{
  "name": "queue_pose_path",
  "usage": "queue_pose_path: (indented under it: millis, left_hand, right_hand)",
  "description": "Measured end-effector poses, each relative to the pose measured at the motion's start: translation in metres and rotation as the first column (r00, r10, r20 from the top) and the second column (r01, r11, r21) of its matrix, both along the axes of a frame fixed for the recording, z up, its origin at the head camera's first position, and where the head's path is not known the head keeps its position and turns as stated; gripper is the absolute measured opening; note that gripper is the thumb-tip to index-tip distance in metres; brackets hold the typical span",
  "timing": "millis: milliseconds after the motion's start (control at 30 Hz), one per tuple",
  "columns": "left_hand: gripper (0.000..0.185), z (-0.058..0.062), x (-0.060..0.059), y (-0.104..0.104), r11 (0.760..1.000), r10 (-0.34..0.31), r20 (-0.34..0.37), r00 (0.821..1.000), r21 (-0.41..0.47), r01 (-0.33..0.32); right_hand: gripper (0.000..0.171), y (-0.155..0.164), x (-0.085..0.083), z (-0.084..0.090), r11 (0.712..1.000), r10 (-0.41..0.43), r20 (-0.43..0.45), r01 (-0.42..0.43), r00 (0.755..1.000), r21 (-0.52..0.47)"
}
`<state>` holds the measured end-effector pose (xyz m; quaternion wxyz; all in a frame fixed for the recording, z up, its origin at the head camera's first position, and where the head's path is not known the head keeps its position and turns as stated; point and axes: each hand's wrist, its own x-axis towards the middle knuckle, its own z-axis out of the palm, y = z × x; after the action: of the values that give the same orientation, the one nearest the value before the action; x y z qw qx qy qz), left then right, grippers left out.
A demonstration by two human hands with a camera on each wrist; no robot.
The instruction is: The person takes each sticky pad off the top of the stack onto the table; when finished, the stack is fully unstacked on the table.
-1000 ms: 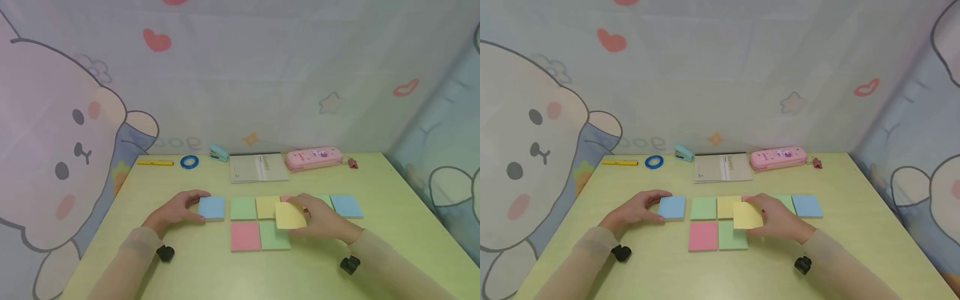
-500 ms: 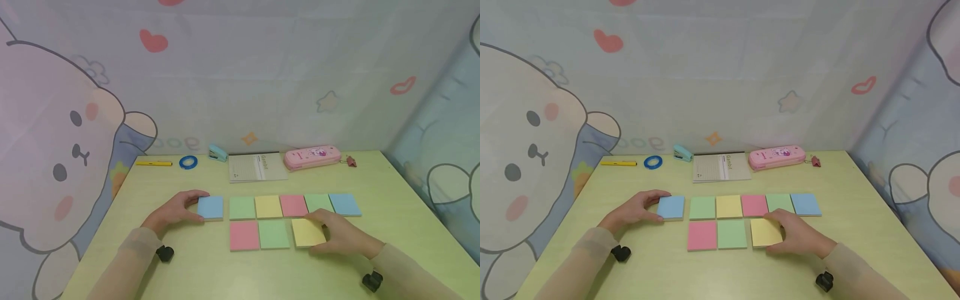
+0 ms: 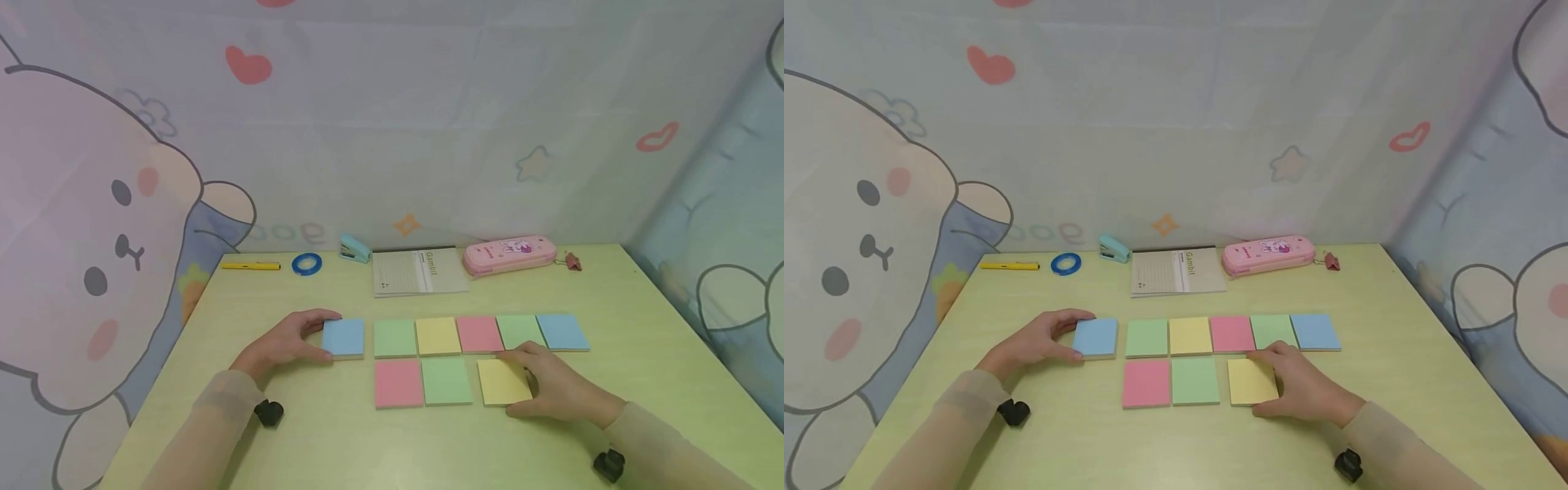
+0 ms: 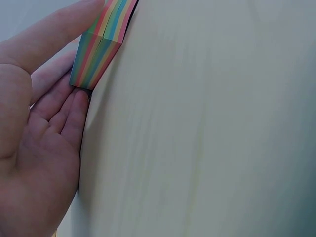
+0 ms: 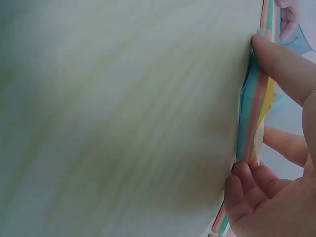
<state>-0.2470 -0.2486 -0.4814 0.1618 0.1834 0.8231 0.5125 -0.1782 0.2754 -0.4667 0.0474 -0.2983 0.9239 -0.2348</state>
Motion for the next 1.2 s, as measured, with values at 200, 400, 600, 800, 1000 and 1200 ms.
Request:
queue_pose_path:
  millis: [200, 400, 600, 800, 1000, 1200]
  left_hand:
    - [0.079, 0.001, 0.0, 0.0, 1.0, 0.0, -0.006, 1.0, -0.001, 0.0]
    - [0.079, 0.003, 0.0, 0.001, 1.0, -0.003, -0.004, 1.0, 0.008, 0.003]
    - [0.077, 0.001, 0.0, 0.001, 1.0, 0.002, -0.006, 1.0, 0.004, -0.002]
    - [0.077, -0.001, -0.001, 0.001, 1.0, 0.002, -0.005, 1.0, 0.005, -0.002]
    - [0.078, -0.001, 0.0, 0.001, 1.0, 0.001, 0.003, 1.0, 0.018, -0.001]
    - [0.078, 0.002, 0.001, 0.002, 1.0, 0.001, 0.007, 1.0, 0.009, -0.001]
  right_hand:
    - [0.089, 0.009, 0.001, 0.003, 1.0, -0.011, 0.002, 0.011, 1.0, 0.004]
    - [0.079, 0.015, 0.0, 0.001, 0.999, -0.041, -0.017, 0.041, 0.999, -0.016]
    - [0.078, 0.011, -0.002, 0.0, 0.998, -0.043, 0.015, 0.043, 0.999, -0.039]
    - [0.078, 0.006, -0.005, -0.003, 0.999, -0.029, 0.024, 0.03, 0.999, -0.042]
    - [0.077, 0.005, -0.006, -0.004, 0.999, -0.004, 0.028, 0.005, 1.0, -0.051]
    - [0.076, 0.005, -0.007, -0.003, 0.998, -0.003, 0.045, 0.006, 0.999, -0.056]
